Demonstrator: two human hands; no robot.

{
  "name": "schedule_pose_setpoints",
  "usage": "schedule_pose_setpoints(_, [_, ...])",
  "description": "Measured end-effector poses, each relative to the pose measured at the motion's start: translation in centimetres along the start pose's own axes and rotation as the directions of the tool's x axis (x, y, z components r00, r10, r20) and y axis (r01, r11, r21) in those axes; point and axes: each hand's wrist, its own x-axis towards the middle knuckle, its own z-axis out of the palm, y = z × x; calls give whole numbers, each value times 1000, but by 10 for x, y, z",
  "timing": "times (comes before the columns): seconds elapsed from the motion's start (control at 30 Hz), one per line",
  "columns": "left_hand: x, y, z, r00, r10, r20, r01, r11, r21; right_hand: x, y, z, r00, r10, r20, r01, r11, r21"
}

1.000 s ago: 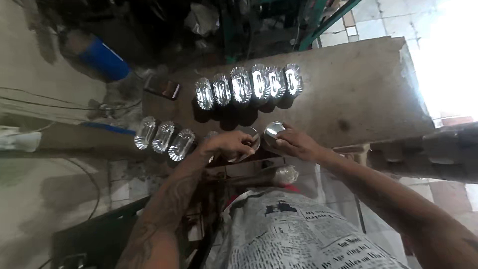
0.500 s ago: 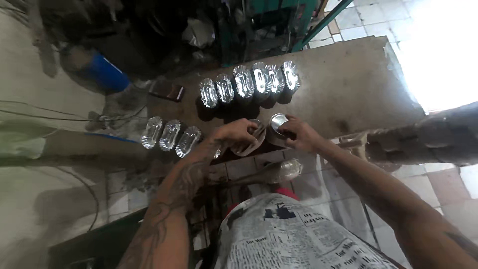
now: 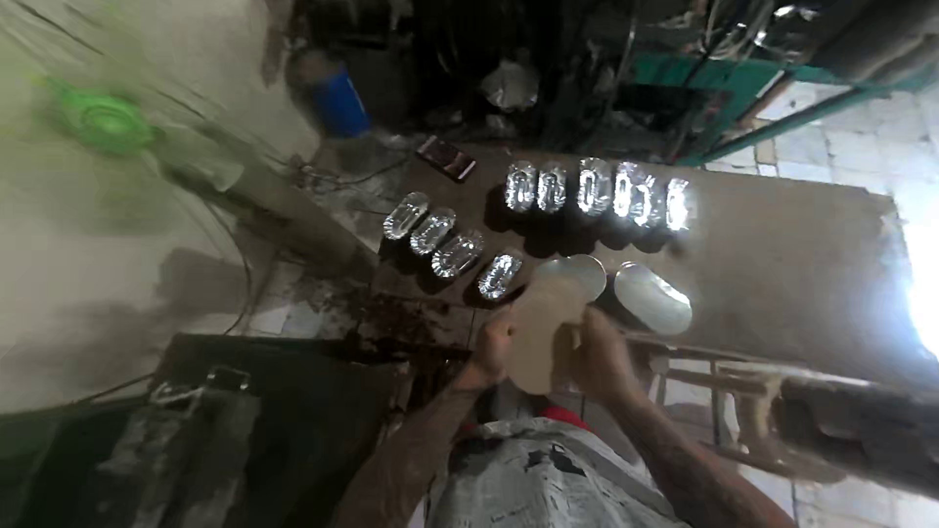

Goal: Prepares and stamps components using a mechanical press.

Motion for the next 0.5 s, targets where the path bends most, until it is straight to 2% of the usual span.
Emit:
schedule_pose_setpoints(0.07, [-15,-6,-9,996,-78,-40,66,970,-235,-3,2,2,964,78,256,-84,996,14])
schedule_pose_setpoints(0.13, [-25,-19,-8,1000,-9,-5,5,877,-481,0,-2,-9,864,73,497,-116,992,56])
schedule_pose_setpoints(0.2, [-21,-44,3,996,90,11,-69,831,-552,1,3,-20,815,62,575,-168,977,132])
schedule_pose_setpoints(0.23, [-11,-58,8,997,81,4,-68,859,-507,3,11,-29,832,75,549,-162,980,112])
schedule_pose_setpoints(0.27, [3,-74,10,999,33,-2,-32,931,-362,6,22,-45,869,93,487,-109,994,5])
schedule_pose_setpoints(0.3, [21,-93,7,997,-38,70,45,993,-110,9,36,-69,893,100,439,-3,977,-215])
schedule_pose_setpoints(0.33, [44,-115,4,976,-132,173,93,972,214,9,51,-100,891,106,441,134,867,-479])
schedule_pose_setpoints(0.37, [70,-138,5,942,-242,233,101,865,491,6,62,-130,866,167,471,242,685,-688])
schedule_pose_setpoints(0.43, [109,-173,18,870,-432,237,69,583,809,-12,78,-178,798,448,404,284,311,-907])
schedule_pose_setpoints(0.47, [119,-180,28,846,-496,195,63,457,887,-25,83,-194,769,552,324,249,209,-946])
schedule_pose_setpoints(0.5, [120,-179,38,840,-524,139,74,364,928,-39,90,-209,752,605,263,203,167,-965])
